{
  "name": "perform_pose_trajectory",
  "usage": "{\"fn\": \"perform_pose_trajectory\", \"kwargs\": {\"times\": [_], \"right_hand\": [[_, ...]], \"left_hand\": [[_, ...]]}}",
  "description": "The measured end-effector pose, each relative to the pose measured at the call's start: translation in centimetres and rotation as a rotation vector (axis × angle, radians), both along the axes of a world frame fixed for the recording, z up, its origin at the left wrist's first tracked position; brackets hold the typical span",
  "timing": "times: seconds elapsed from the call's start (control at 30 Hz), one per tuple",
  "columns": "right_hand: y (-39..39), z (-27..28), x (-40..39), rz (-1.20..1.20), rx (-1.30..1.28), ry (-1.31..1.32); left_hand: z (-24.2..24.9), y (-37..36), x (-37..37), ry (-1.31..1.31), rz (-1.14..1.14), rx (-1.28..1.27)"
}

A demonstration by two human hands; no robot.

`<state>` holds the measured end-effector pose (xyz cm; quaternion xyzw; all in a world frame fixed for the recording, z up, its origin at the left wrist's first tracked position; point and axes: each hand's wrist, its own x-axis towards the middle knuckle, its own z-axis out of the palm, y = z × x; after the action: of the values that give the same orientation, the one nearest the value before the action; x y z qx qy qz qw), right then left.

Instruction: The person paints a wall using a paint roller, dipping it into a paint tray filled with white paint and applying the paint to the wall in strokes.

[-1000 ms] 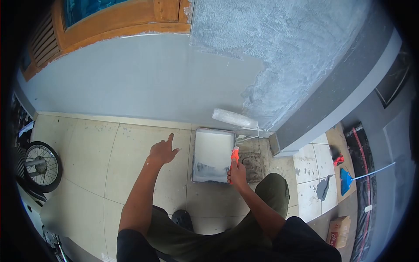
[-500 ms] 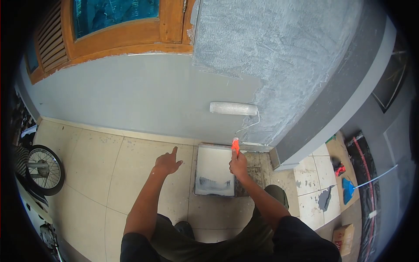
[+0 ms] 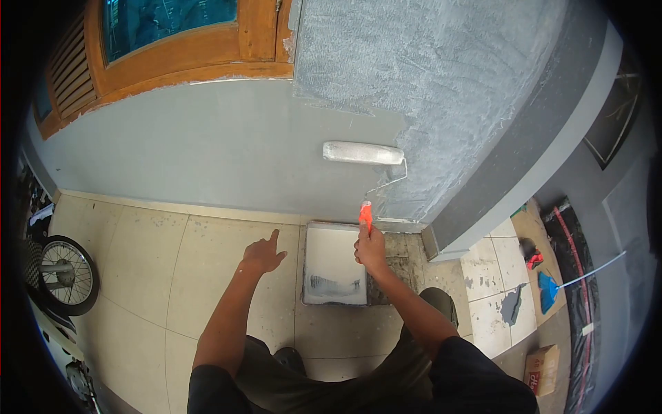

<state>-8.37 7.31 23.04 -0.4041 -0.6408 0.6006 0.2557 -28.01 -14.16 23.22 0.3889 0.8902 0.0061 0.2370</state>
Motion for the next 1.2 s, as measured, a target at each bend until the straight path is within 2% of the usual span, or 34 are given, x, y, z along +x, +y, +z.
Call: {"fn": "perform_pose_trajectory", "kwargs": {"times": [0.27, 0.7, 0.8, 0.93, 1.03, 1.2], "right_hand": [[0.1, 4.6, -1.1, 0.002, -0.002, 0.041], [2.5, 18.8, -4.0, 0.042, 0.123, 0.26], [4.0, 20.1, -4.6, 0.052, 0.152, 0.291], [4.7, 18.5, -4.3, 0.067, 0.133, 0.287], [4.0, 15.2, -3.7, 0.042, 0.135, 0.214], [3.3, 3.8, -3.6, 0.002, 0.258, 0.223]], "left_hand": [[0.6, 0.1, 0.4, -0.024, 0.007, -0.016], [0.3, -0.2, 0.8, 0.013, -0.006, -0.01], [0.4, -0.5, 0.7, 0.018, -0.004, -0.008], [0.2, -0.5, 0.6, 0.015, 0.007, -0.005], [0.5, -0.6, 0.7, 0.007, 0.007, -0.025], [0.5, -0.8, 0.5, -0.002, 0.014, -0.028]]}}
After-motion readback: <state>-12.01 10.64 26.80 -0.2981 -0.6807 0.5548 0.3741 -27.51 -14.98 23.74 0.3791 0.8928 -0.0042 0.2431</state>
